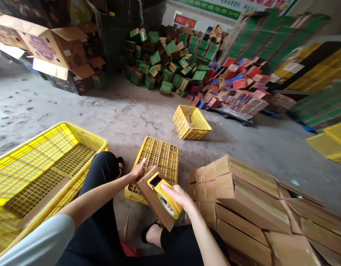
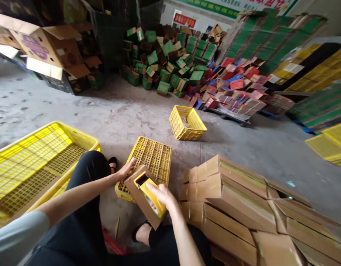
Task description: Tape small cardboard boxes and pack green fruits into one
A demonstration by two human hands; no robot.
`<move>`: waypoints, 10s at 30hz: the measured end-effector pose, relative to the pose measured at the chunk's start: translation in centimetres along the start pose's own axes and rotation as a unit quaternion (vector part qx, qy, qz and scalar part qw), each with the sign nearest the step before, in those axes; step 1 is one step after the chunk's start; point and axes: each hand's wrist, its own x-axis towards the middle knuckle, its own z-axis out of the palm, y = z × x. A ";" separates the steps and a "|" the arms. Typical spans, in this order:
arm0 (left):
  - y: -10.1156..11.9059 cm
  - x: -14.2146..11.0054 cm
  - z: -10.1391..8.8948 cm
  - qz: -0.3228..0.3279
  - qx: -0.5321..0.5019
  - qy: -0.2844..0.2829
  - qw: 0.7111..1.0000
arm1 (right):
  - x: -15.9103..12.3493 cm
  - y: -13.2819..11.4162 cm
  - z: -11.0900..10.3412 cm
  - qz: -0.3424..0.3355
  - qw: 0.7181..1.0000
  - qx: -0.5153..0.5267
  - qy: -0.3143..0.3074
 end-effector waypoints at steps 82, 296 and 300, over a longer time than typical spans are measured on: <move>-6.5 -5.3 0.0 0.334 0.443 -0.216 0.804 | 1.7 1.9 0.0 0.033 0.997 -0.037 -0.054; -4.6 -3.2 7.9 0.338 0.540 -0.313 0.704 | -4.8 13.0 -1.1 0.071 0.994 0.076 0.023; -4.8 -2.9 8.0 0.346 0.529 -0.339 0.697 | -4.6 13.4 -1.0 0.059 0.995 0.085 0.008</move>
